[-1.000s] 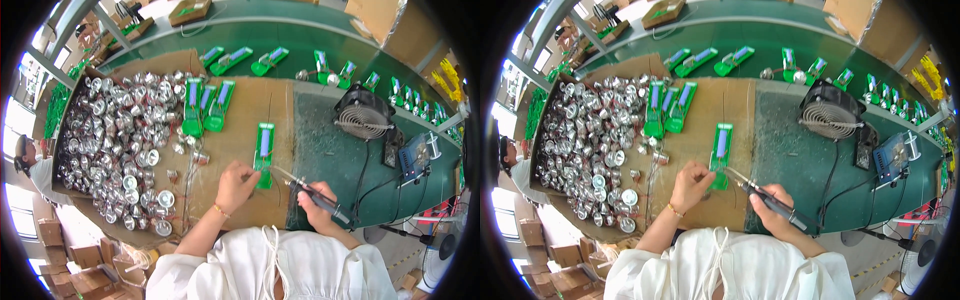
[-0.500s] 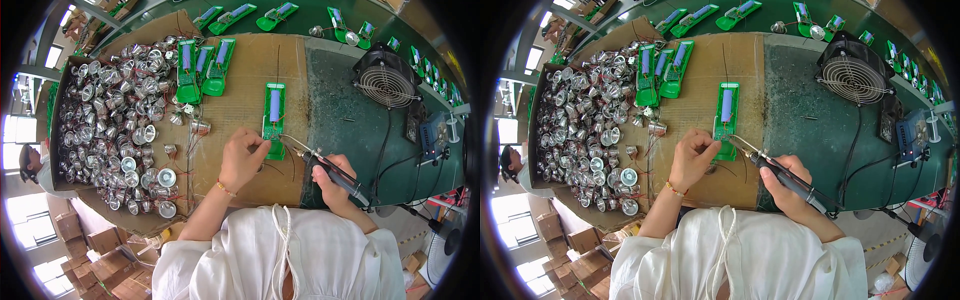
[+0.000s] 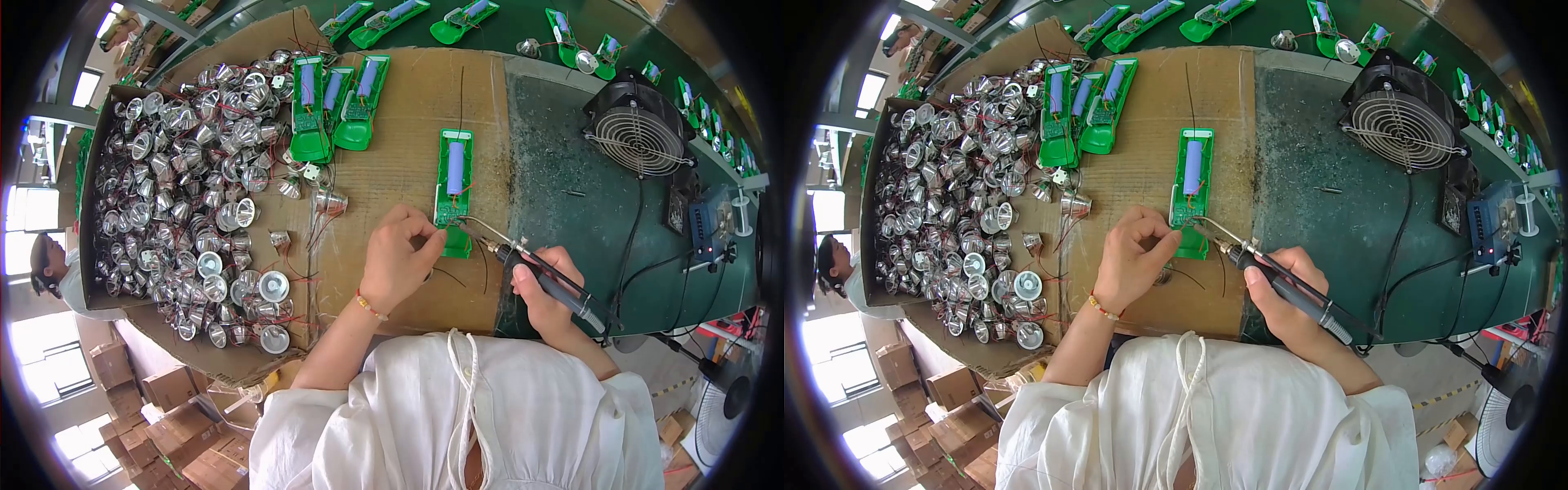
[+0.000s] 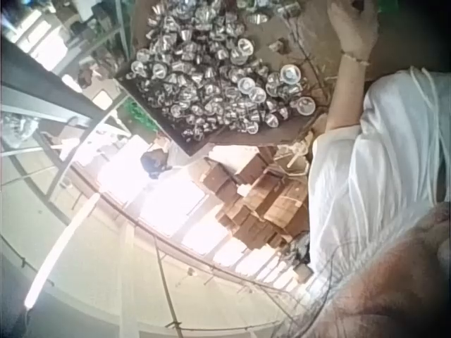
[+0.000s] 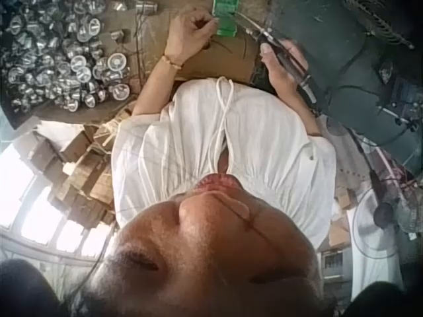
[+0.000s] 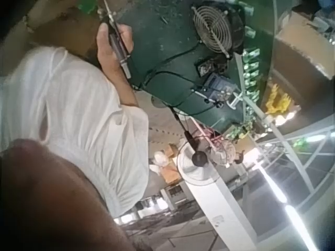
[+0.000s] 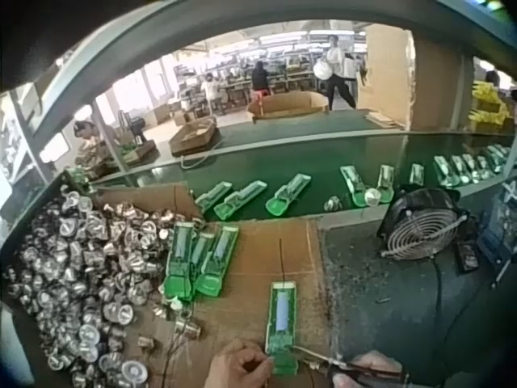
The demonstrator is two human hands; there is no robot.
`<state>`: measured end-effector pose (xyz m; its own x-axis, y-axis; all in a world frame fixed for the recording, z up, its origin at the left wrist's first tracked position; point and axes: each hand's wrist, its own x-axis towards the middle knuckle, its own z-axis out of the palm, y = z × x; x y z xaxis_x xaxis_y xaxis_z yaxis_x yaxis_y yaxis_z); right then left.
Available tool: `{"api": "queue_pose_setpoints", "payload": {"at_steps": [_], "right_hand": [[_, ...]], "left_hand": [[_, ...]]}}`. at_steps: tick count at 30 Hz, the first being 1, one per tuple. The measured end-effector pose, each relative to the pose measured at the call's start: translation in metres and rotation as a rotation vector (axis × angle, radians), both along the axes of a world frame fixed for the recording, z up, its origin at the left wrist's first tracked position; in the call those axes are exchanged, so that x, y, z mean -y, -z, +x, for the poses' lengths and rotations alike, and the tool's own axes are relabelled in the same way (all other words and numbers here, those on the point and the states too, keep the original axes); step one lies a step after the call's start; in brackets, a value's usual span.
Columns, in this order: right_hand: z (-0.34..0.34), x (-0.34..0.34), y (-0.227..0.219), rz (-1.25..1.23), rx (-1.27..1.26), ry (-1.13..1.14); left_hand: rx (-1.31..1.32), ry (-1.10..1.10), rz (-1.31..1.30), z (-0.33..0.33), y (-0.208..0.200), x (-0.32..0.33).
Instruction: Soldering wires to a small circuit board inside a green plastic housing.
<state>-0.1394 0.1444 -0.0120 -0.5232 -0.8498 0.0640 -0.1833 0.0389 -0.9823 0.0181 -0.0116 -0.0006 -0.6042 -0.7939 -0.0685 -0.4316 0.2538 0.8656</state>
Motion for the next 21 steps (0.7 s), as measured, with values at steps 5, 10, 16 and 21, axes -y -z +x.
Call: {"api": "queue_pose_setpoints", "payload": {"at_steps": [5,10,16,21], "right_hand": [[0.004,0.003,-0.007,-0.118,0.131,0.092],[-0.004,-0.003,-0.011,-0.145,0.112,0.09],[0.002,-0.006,-0.002,-0.082,0.246,0.132],[-0.003,-0.019,-0.001,-0.089,0.184,0.136]], "left_hand": [[0.02,-0.019,0.016,-0.001,0.001,0.004],[-0.011,0.009,-0.036,-0.006,-0.001,0.004],[0.019,-0.063,-0.129,0.0,0.004,-0.007],[-0.053,0.157,-0.579,0.017,-0.028,-0.024]]}}
